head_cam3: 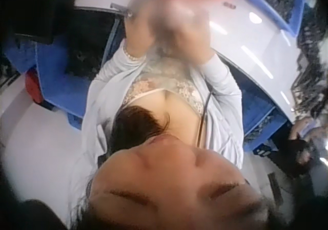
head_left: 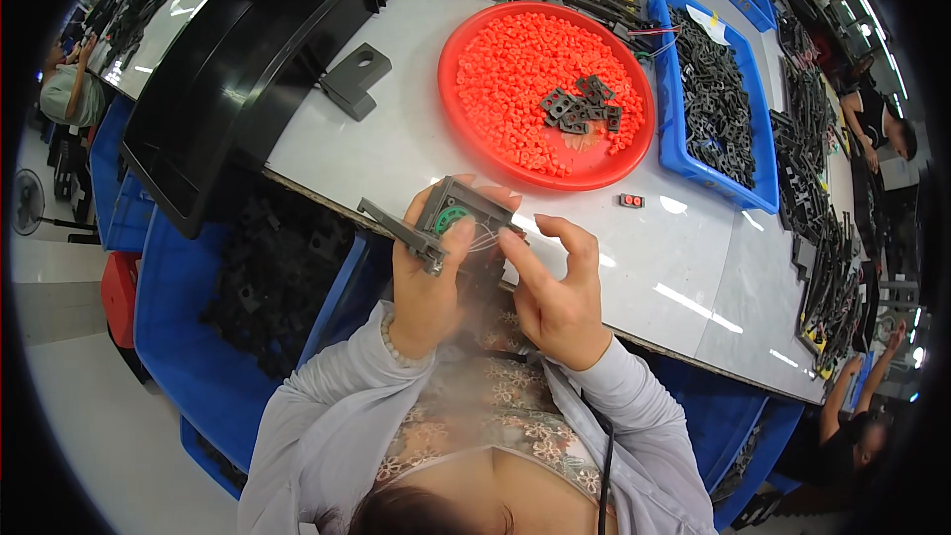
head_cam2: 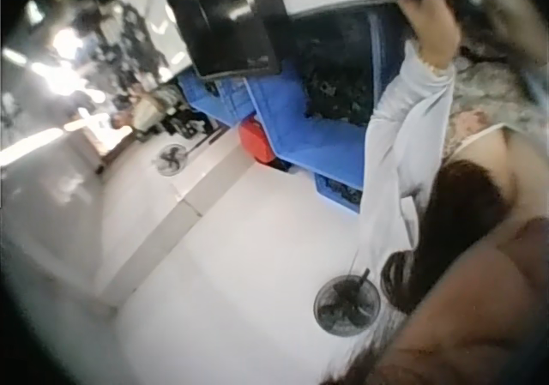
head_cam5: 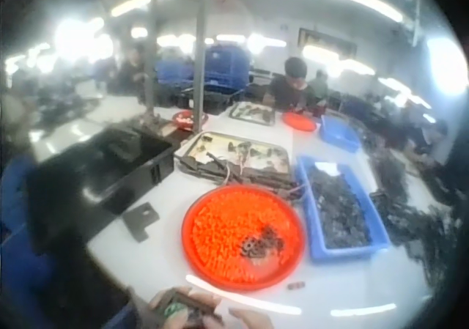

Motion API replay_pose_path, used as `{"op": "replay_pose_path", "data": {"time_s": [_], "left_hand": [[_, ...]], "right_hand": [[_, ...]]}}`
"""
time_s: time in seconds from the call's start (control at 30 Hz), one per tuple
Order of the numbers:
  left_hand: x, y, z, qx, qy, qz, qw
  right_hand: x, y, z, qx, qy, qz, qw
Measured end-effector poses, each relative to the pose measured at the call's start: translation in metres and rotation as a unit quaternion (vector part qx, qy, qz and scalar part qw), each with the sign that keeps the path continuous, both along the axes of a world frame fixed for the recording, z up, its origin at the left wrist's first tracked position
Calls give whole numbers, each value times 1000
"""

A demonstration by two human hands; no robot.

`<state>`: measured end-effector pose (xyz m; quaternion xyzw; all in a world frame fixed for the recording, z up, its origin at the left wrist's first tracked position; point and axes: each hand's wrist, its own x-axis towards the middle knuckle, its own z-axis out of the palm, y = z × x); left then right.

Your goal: Assembling internal components, wiring, and a cooling fan into a plastic electronic housing.

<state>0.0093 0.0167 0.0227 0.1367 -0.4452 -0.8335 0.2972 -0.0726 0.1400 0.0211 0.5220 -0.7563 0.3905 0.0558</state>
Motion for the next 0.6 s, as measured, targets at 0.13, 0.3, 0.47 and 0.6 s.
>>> {"op": "replay_pose_path", "data": {"time_s": [0.13,0.3,0.47,0.6], "left_hand": [[-1,5,0,39,37,28,998],[-1,6,-3,0,23,-5,1000],[-2,8,-11,-59,-41,-13,997],[-9,1,-4,29,-33,5,999]], "right_hand": [[-5,-5,7,29,54,23,998],[-9,-7,11,42,77,35,996],[-9,-13,6,42,78,-10,996],[-23,1,4,14,-24,75,997]]}}
